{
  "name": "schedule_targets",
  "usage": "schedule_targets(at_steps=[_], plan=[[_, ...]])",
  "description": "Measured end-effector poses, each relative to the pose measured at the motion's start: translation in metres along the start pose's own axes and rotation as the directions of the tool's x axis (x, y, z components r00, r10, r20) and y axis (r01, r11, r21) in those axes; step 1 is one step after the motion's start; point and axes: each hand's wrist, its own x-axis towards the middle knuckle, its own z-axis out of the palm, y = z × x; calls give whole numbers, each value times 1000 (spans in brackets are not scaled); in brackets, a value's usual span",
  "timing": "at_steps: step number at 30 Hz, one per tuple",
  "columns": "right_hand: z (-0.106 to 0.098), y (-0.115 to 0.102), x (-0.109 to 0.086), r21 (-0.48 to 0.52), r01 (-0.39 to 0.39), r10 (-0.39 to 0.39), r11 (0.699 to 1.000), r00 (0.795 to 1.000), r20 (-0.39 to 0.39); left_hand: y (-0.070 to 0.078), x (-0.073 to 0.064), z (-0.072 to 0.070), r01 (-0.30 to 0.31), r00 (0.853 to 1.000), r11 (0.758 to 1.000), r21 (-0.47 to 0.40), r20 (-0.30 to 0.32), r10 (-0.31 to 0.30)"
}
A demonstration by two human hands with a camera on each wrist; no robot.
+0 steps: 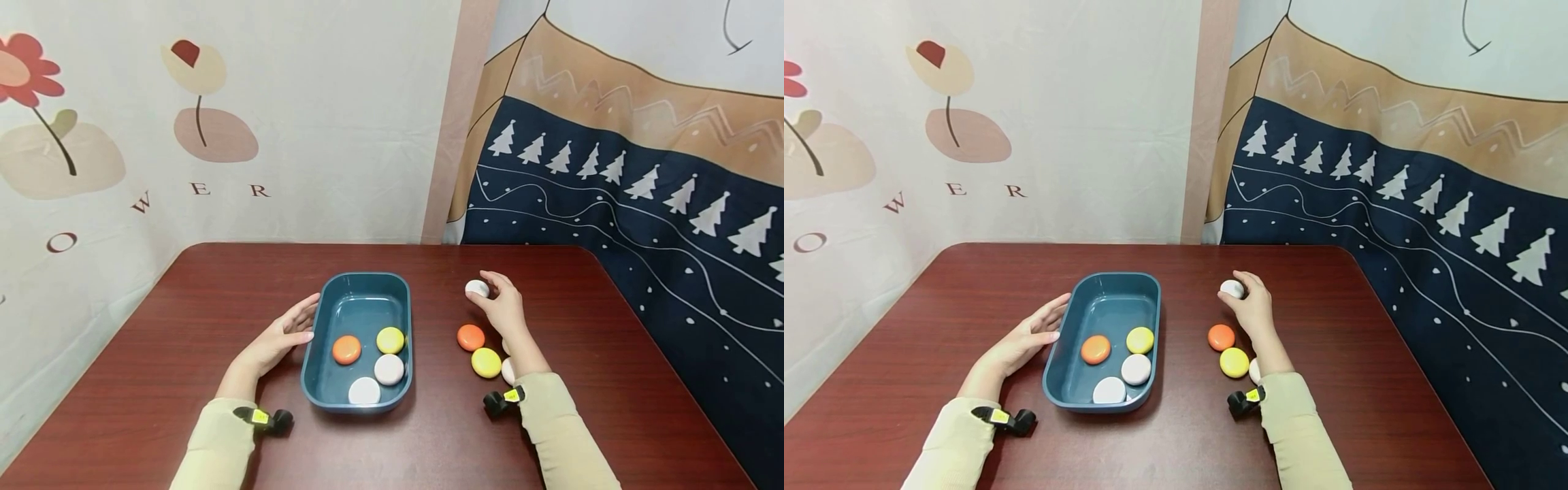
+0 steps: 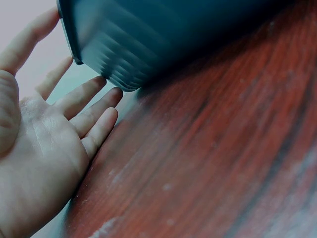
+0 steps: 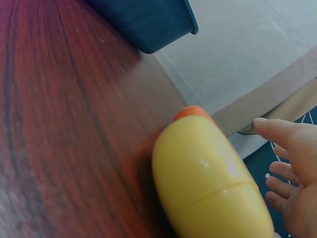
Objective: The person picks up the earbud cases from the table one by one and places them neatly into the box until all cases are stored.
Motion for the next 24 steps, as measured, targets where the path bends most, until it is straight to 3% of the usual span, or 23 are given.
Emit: schedule_targets(at_steps=[10,24], plan=[[2,7,2,-40,-37,41,999,994,104,-1,0,0,6,1000,1000,-3,-4,-6],[1,12,4,-44,-84,91,995,980,176,0,0,0,9,1000,1000,1,-4,-9]])
